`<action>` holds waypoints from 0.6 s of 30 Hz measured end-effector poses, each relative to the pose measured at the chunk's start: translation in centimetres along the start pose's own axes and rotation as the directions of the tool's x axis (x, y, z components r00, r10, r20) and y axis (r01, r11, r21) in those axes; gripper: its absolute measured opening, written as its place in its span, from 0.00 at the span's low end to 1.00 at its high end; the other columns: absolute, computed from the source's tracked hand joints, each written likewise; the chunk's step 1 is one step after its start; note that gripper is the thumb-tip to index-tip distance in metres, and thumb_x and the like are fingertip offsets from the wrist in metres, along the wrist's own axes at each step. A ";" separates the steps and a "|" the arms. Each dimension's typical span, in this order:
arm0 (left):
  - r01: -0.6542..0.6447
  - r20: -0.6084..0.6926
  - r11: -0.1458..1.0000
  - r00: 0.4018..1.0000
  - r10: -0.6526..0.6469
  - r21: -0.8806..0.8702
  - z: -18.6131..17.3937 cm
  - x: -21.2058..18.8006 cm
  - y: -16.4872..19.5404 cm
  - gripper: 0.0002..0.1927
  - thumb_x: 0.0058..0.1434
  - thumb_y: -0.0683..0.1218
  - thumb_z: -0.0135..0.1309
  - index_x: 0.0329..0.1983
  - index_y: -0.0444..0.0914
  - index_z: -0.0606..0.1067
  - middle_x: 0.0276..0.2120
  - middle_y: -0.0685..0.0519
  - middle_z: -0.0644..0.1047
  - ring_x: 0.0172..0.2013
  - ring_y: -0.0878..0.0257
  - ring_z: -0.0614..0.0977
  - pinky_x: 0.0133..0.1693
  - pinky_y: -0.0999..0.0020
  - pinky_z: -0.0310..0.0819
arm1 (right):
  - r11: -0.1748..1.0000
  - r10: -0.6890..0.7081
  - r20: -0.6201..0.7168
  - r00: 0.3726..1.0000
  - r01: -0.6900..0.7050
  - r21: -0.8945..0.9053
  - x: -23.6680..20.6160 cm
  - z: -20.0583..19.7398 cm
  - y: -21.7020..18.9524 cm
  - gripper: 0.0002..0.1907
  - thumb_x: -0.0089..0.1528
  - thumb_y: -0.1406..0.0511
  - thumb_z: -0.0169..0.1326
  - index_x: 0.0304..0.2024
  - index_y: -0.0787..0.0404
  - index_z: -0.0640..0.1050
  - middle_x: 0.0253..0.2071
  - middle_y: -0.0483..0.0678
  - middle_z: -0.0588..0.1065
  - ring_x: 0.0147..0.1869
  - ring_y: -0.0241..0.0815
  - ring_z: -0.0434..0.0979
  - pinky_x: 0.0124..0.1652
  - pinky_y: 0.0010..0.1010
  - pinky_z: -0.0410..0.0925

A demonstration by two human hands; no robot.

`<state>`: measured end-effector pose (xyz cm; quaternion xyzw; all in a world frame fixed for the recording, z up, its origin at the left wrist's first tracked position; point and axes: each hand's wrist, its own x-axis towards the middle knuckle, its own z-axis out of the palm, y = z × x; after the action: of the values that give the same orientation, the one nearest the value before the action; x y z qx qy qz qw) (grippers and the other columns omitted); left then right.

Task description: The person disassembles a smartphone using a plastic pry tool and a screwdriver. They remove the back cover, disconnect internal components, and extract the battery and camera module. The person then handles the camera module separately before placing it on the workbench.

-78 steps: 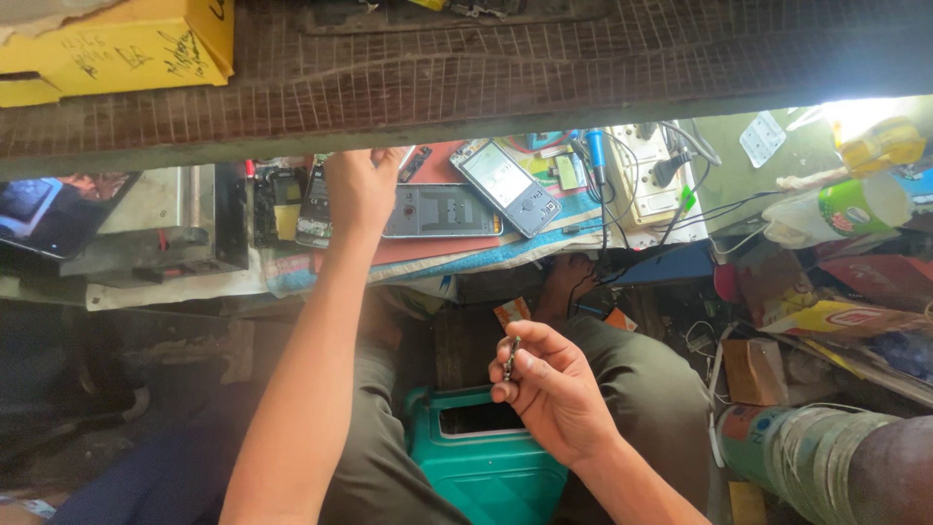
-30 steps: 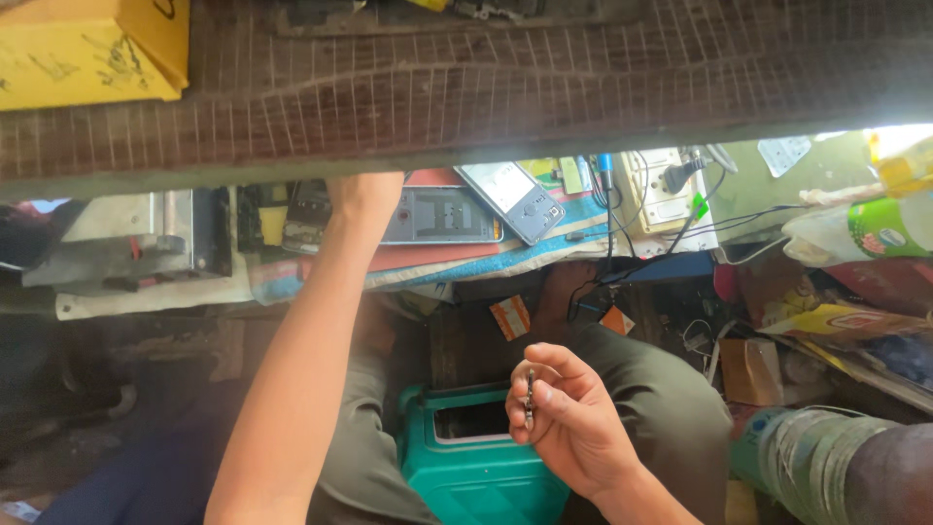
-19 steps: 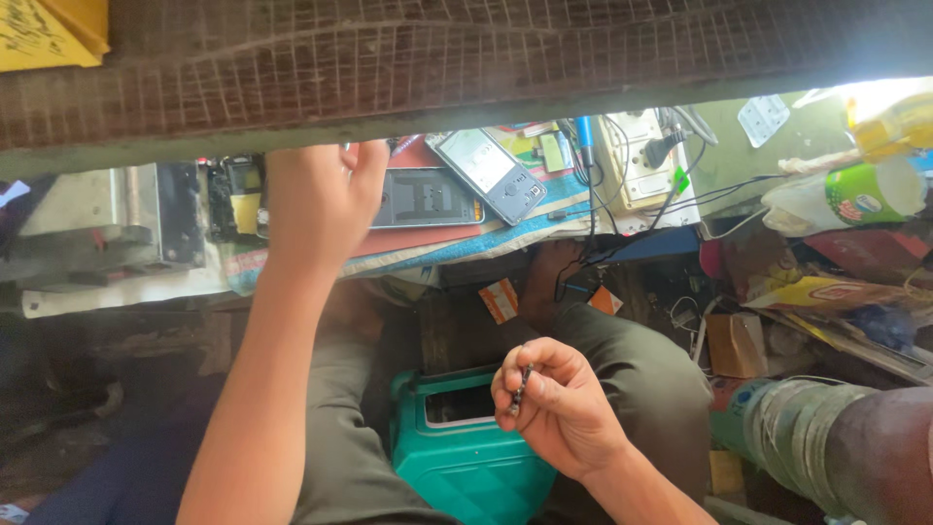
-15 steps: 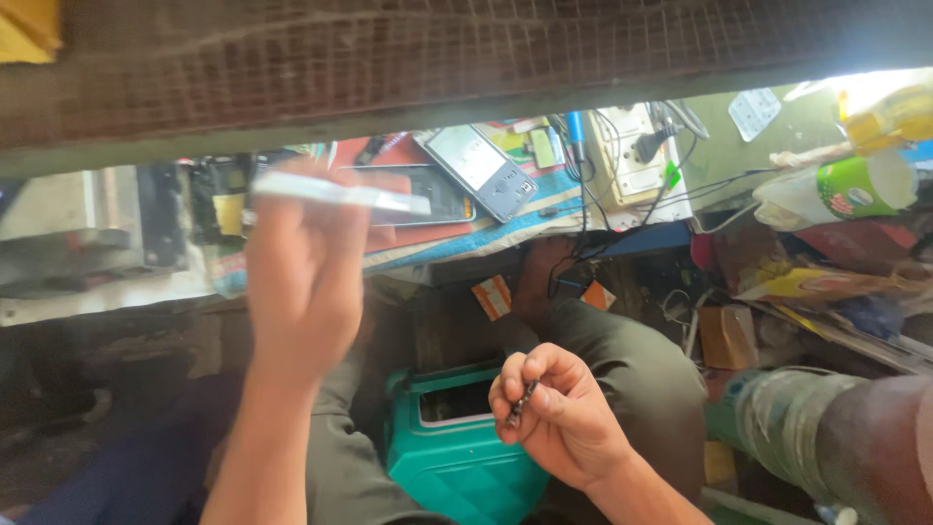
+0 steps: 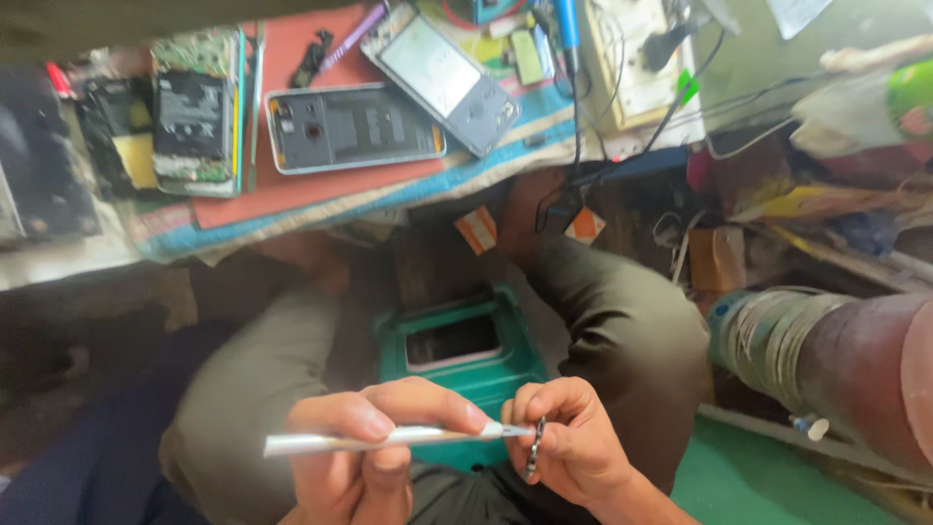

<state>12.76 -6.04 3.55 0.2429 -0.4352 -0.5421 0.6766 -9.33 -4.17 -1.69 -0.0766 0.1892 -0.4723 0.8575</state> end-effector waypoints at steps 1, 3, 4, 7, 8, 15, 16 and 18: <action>-0.007 0.022 1.000 1.000 0.006 0.022 -0.1 -0.3 -0.1 0.10 0.81 0.45 0.43 0.60 0.42 0.59 0.44 0.34 0.80 0.38 0.49 0.87 0.41 0.58 0.87 | 1.000 0.018 -0.001 1.000 -0.018 -0.010 -0.3 -0.1 0.4 0.09 0.63 0.73 0.63 0.46 0.67 0.81 0.37 0.56 0.77 0.39 0.50 0.78 0.31 0.32 0.73; -0.003 0.069 0.998 0.998 -0.001 0.062 -0.4 -0.6 0.0 0.10 0.81 0.46 0.43 0.61 0.43 0.59 0.42 0.37 0.81 0.37 0.51 0.85 0.39 0.61 0.85 | 0.998 0.054 0.008 0.998 -0.054 -0.027 -0.7 -0.5 1.1 0.09 0.62 0.73 0.64 0.45 0.67 0.81 0.38 0.56 0.77 0.40 0.51 0.78 0.32 0.36 0.74; -0.005 0.097 0.996 0.995 -0.004 0.086 -0.5 -0.6 0.2 0.11 0.81 0.46 0.43 0.61 0.43 0.59 0.41 0.38 0.82 0.36 0.52 0.83 0.38 0.62 0.85 | 0.997 0.039 0.024 0.999 -0.037 -0.065 -0.7 -0.6 1.4 0.09 0.62 0.74 0.64 0.45 0.67 0.82 0.38 0.56 0.78 0.41 0.51 0.78 0.34 0.37 0.74; 0.033 0.150 0.997 0.988 -0.042 0.067 -0.8 0.3 0.8 0.11 0.80 0.45 0.44 0.61 0.44 0.59 0.40 0.39 0.80 0.35 0.52 0.83 0.37 0.62 0.84 | 0.988 0.011 0.079 0.997 0.001 -0.155 -0.6 -0.9 1.6 0.09 0.62 0.74 0.64 0.46 0.67 0.82 0.38 0.57 0.78 0.42 0.52 0.78 0.37 0.41 0.75; 0.025 0.184 0.996 0.982 -0.041 0.088 -0.8 0.8 1.1 0.11 0.80 0.45 0.44 0.61 0.43 0.59 0.41 0.39 0.80 0.37 0.51 0.84 0.38 0.62 0.84 | 0.984 0.006 0.098 0.995 0.012 -0.178 -0.6 -0.9 1.4 0.09 0.62 0.74 0.65 0.46 0.67 0.82 0.38 0.58 0.79 0.42 0.52 0.79 0.37 0.41 0.75; -0.015 0.315 0.983 0.948 -0.044 0.182 0.3 2.4 3.1 0.09 0.75 0.41 0.46 0.53 0.38 0.60 0.39 0.34 0.79 0.36 0.42 0.87 0.42 0.50 0.84 | 0.976 0.044 0.221 0.974 0.005 -0.220 -0.8 -0.7 1.1 0.10 0.62 0.75 0.66 0.46 0.67 0.83 0.38 0.60 0.81 0.40 0.51 0.81 0.39 0.38 0.75; 0.017 0.309 0.977 0.948 -0.084 0.214 0.3 2.2 3.3 0.09 0.75 0.41 0.45 0.53 0.38 0.60 0.40 0.34 0.79 0.37 0.41 0.87 0.44 0.48 0.83 | 0.975 0.058 0.231 0.971 -0.005 -0.222 -1.0 -0.7 1.1 0.10 0.62 0.75 0.66 0.46 0.67 0.83 0.38 0.60 0.81 0.40 0.52 0.82 0.41 0.38 0.75; 0.033 0.356 0.975 0.928 -0.111 0.220 0.2 2.0 3.4 0.10 0.74 0.40 0.46 0.53 0.38 0.59 0.41 0.34 0.79 0.39 0.40 0.88 0.45 0.48 0.83 | 0.973 0.082 0.262 0.962 -0.020 -0.230 -1.2 -0.7 0.9 0.10 0.63 0.75 0.66 0.46 0.67 0.83 0.39 0.59 0.81 0.42 0.52 0.83 0.44 0.39 0.75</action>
<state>14.48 -6.85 7.01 0.2235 -0.5992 -0.5534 0.5336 -9.48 -2.69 -2.30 -0.2320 0.1249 -0.4106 0.8729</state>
